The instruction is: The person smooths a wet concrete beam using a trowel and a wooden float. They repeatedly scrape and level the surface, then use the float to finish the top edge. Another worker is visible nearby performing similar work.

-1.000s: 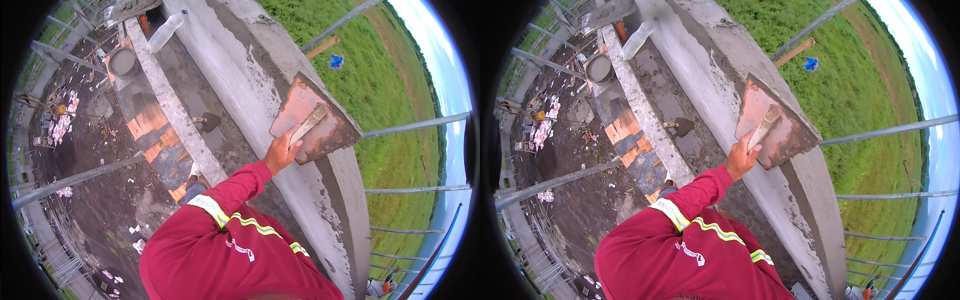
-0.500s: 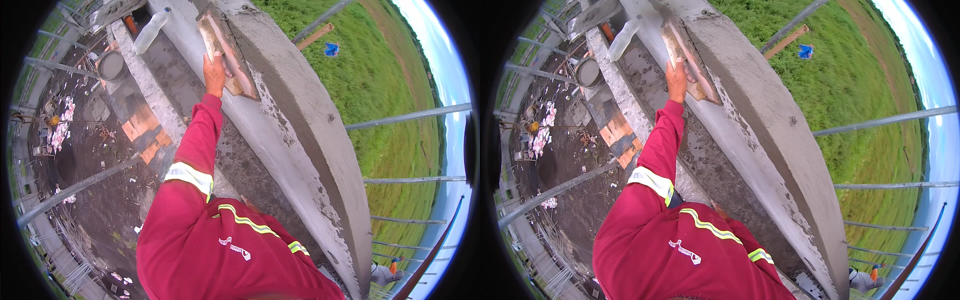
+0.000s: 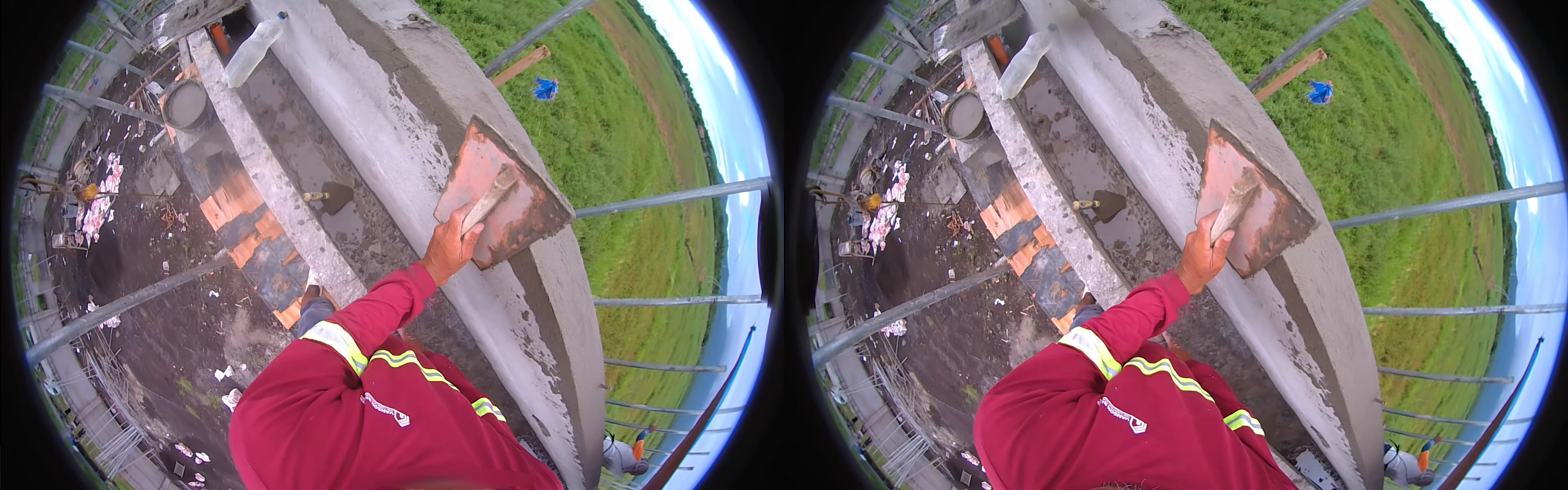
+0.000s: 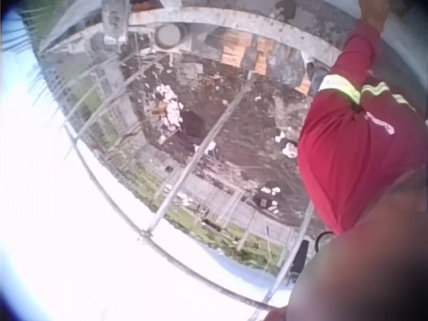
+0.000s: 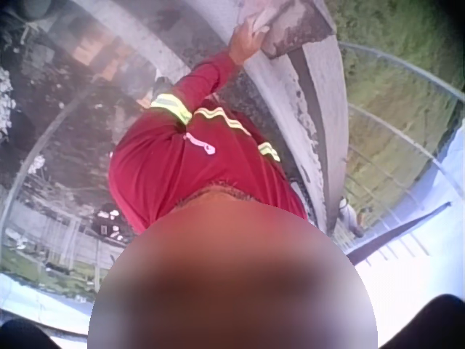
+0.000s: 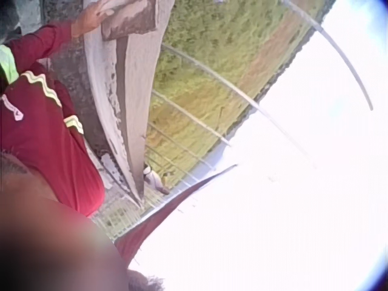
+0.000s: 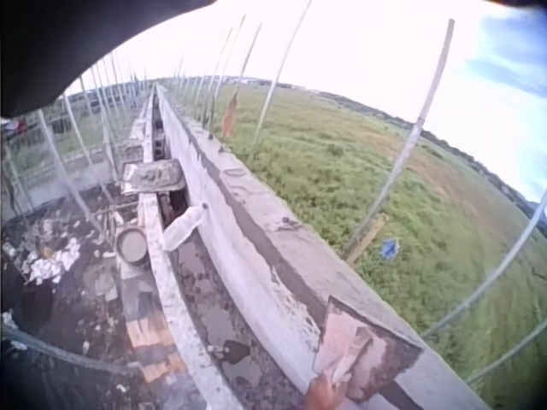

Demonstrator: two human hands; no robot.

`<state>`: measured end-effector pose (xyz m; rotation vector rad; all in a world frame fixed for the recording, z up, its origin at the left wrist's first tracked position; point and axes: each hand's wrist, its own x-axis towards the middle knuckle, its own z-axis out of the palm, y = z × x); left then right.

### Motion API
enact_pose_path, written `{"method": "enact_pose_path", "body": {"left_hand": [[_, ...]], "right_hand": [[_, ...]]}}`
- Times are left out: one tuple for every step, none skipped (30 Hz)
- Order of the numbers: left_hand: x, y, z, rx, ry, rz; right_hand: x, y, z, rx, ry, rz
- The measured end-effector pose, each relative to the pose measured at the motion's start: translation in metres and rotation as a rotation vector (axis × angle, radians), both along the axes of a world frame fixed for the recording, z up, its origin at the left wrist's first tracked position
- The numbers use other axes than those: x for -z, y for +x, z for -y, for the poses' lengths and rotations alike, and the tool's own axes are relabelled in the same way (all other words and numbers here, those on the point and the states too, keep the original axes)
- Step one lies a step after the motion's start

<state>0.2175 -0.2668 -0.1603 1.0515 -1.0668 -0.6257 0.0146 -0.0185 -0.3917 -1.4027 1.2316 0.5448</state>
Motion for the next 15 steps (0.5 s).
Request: {"method": "enact_pose_path", "body": {"left_hand": [[-0.004, 0.018, 0.013, -0.035, 0.055, -0.053], [-0.007, 0.039, 0.029, -0.069, 0.108, -0.103], [-0.010, 0.064, 0.046, -0.100, 0.139, -0.156], [-0.012, 0.088, 0.062, -0.127, 0.173, -0.210], [-0.013, 0.112, 0.075, -0.126, 0.184, -0.275], [-0.015, 0.137, 0.088, -0.119, 0.123, -0.321], [-0.016, 0.162, 0.102, -0.109, 0.165, -0.392], [-0.018, 0.177, 0.110, -0.101, 0.092, -0.428], [-0.019, 0.185, 0.113, -0.081, 0.138, -0.482], [-0.020, 0.185, 0.112, -0.067, 0.140, -0.517], [-0.021, 0.178, 0.107, -0.060, 0.155, -0.553], [-0.020, 0.161, 0.096, -0.028, 0.162, -0.573], [-0.020, 0.135, 0.082, -0.007, 0.155, -0.574], [-0.018, 0.104, 0.064, -0.005, 0.189, -0.585], [-0.015, 0.071, 0.045, 0.004, 0.190, -0.492]], "right_hand": [[0.001, 0.001, 0.001, -0.002, 0.007, 0.003], [0.002, 0.002, 0.002, -0.006, 0.007, 0.004], [0.002, 0.002, 0.003, -0.008, 0.008, 0.006], [0.003, 0.003, 0.004, -0.008, 0.006, 0.010], [0.003, 0.002, 0.005, -0.010, 0.001, 0.010], [0.004, 0.004, 0.006, -0.002, 0.008, -0.012], [0.003, 0.004, 0.005, -0.014, -0.002, 0.003], [0.003, 0.004, 0.005, -0.016, -0.006, -0.002], [0.002, 0.005, 0.004, -0.027, -0.012, -0.009], [0.000, 0.006, 0.003, -0.015, -0.072, 0.059], [-0.001, 0.009, 0.004, -0.008, -0.134, 0.125], [-0.003, 0.012, 0.004, 0.005, -0.142, 0.117], [-0.008, 0.012, 0.004, 0.005, -0.163, 0.152], [-0.013, 0.012, 0.005, 0.007, -0.135, 0.115], [-0.017, 0.013, 0.007, 0.009, -0.113, 0.082]]}}
